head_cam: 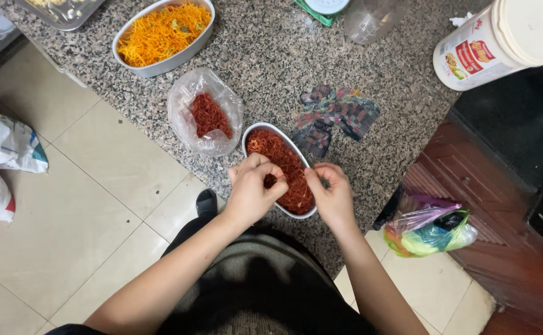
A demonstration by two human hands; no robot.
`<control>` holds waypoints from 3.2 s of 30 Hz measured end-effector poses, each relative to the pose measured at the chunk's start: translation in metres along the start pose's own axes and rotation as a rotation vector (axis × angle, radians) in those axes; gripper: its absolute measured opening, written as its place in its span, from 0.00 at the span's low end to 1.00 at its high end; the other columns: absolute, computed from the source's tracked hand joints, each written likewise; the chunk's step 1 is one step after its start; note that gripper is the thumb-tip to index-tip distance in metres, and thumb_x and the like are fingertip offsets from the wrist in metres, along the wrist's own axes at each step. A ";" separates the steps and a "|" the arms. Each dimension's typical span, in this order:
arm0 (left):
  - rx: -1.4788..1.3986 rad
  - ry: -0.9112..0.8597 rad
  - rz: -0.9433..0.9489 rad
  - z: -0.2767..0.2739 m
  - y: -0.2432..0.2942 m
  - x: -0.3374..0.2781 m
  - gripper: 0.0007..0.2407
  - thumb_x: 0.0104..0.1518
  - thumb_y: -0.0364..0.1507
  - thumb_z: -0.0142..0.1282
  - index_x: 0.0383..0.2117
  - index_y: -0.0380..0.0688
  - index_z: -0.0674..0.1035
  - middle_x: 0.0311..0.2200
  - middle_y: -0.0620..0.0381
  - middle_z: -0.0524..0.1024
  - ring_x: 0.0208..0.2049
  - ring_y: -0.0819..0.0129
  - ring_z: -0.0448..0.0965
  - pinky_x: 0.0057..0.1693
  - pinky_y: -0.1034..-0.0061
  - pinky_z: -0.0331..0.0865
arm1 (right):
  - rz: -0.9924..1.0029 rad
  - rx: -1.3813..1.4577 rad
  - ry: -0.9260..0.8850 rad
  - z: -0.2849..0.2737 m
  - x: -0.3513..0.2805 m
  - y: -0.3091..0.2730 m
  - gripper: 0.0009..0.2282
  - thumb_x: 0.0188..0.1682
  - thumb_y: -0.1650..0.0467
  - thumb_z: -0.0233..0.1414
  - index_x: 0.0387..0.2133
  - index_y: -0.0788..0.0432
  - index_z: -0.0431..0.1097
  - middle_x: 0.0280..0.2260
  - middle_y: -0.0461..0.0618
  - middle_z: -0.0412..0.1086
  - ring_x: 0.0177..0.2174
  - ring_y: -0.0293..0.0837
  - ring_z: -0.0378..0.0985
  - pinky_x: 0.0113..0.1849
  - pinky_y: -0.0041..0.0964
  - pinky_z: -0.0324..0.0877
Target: Transferring shredded food from a plastic bag into a container.
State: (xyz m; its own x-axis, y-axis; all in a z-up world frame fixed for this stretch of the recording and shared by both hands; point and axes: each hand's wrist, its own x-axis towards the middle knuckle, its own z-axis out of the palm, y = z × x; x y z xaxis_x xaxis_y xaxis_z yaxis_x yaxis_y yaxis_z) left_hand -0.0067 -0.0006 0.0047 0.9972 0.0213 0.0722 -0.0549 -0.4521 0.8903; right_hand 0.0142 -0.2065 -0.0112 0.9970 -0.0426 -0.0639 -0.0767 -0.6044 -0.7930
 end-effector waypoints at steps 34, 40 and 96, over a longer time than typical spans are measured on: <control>-0.824 0.382 -0.614 -0.061 -0.162 0.055 0.14 0.56 0.27 0.54 0.49 0.37 0.78 0.41 0.52 0.82 0.39 0.68 0.81 0.47 0.73 0.74 | -0.402 -0.354 -0.060 0.119 0.053 -0.115 0.07 0.44 0.63 0.62 0.34 0.47 0.80 0.39 0.45 0.72 0.46 0.49 0.67 0.51 0.49 0.55; -0.837 0.393 -0.743 -0.067 -0.153 0.050 0.16 0.57 0.27 0.53 0.52 0.36 0.74 0.42 0.52 0.80 0.41 0.69 0.79 0.49 0.74 0.73 | -0.462 -0.437 -0.149 0.182 0.084 -0.118 0.06 0.43 0.64 0.63 0.32 0.48 0.81 0.39 0.48 0.69 0.47 0.51 0.64 0.51 0.49 0.52; -0.279 -0.166 -0.161 0.008 0.015 0.018 0.04 0.49 0.28 0.66 0.26 0.41 0.84 0.23 0.61 0.74 0.24 0.77 0.72 0.35 0.79 0.68 | -0.136 0.052 -0.129 -0.020 -0.003 -0.029 0.07 0.42 0.70 0.62 0.33 0.58 0.78 0.37 0.48 0.72 0.43 0.45 0.75 0.46 0.39 0.70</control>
State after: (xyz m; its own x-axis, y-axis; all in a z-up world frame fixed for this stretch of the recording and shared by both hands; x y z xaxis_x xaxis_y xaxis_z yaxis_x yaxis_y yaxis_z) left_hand 0.0104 -0.0141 0.0154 0.9877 -0.0826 -0.1327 0.1148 -0.1934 0.9744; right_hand 0.0135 -0.2046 0.0237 0.9895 0.1414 -0.0285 0.0555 -0.5558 -0.8294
